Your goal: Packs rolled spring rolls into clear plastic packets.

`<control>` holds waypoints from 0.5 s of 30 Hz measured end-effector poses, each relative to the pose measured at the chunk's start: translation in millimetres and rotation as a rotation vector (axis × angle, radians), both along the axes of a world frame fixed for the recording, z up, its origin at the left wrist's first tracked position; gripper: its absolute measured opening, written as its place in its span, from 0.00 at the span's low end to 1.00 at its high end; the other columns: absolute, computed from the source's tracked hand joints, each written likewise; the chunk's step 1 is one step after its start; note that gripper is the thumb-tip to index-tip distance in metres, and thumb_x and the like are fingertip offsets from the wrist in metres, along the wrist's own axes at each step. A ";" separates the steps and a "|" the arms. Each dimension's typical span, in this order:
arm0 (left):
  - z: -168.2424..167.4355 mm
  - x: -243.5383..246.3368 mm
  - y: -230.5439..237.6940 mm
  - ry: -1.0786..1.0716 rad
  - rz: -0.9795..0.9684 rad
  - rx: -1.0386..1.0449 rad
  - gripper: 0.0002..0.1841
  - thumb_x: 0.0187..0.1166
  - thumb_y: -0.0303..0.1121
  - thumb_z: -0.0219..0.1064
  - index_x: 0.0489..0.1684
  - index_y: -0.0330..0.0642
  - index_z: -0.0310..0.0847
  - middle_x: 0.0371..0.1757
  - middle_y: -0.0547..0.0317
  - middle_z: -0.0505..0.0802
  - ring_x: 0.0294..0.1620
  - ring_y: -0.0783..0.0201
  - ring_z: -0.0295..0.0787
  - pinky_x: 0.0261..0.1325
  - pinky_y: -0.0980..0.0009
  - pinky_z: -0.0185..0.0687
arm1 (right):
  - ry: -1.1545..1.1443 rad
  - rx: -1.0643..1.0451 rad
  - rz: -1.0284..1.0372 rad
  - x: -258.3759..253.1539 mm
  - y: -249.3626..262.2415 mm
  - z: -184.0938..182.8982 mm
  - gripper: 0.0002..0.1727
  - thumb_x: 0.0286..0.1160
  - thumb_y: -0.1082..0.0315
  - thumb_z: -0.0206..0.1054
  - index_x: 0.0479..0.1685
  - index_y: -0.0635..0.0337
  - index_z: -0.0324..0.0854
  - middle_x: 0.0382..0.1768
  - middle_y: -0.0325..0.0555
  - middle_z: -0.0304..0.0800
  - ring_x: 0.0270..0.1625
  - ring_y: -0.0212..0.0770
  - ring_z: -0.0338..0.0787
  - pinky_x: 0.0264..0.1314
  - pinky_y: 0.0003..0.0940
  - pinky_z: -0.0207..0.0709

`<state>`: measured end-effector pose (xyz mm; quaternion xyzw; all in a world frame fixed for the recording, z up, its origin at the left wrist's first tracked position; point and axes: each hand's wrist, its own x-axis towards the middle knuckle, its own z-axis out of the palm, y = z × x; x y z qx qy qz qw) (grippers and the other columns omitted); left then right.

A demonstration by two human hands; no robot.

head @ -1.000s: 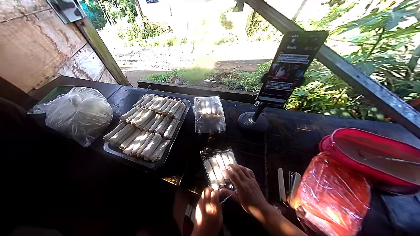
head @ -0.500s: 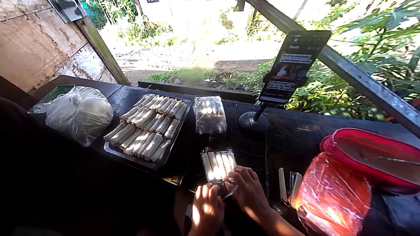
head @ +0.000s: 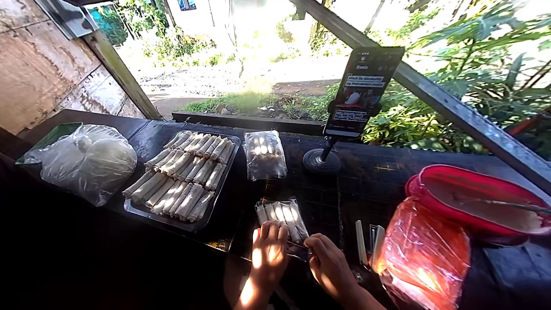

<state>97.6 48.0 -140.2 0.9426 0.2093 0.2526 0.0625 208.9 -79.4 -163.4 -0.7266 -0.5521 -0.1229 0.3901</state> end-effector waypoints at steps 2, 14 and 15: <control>-4.5 5.9 -0.7 -0.050 0.044 0.041 0.09 0.62 0.30 0.76 0.40 0.45 0.93 0.46 0.55 0.96 0.55 0.53 0.93 0.48 0.58 0.83 | 0.007 0.011 0.024 0.2 0.1 -0.7 0.10 0.55 0.75 0.61 0.35 0.60 0.83 0.34 0.47 0.89 0.38 0.42 0.90 0.43 0.29 0.85; -9.1 40.8 -7.3 -0.129 0.141 0.084 0.09 0.60 0.25 0.73 0.36 0.46 0.94 0.42 0.55 0.96 0.51 0.53 0.92 0.48 0.59 0.81 | 0.026 0.010 0.042 4.0 -0.1 0.7 0.06 0.55 0.75 0.61 0.30 0.59 0.80 0.32 0.47 0.87 0.37 0.41 0.90 0.42 0.27 0.84; -6.5 41.4 -8.5 -0.109 0.145 0.053 0.10 0.60 0.25 0.74 0.37 0.46 0.94 0.43 0.55 0.96 0.51 0.52 0.92 0.47 0.58 0.81 | 0.034 0.014 0.040 4.1 -0.2 0.4 0.06 0.54 0.75 0.61 0.30 0.59 0.80 0.32 0.46 0.86 0.37 0.40 0.89 0.41 0.26 0.84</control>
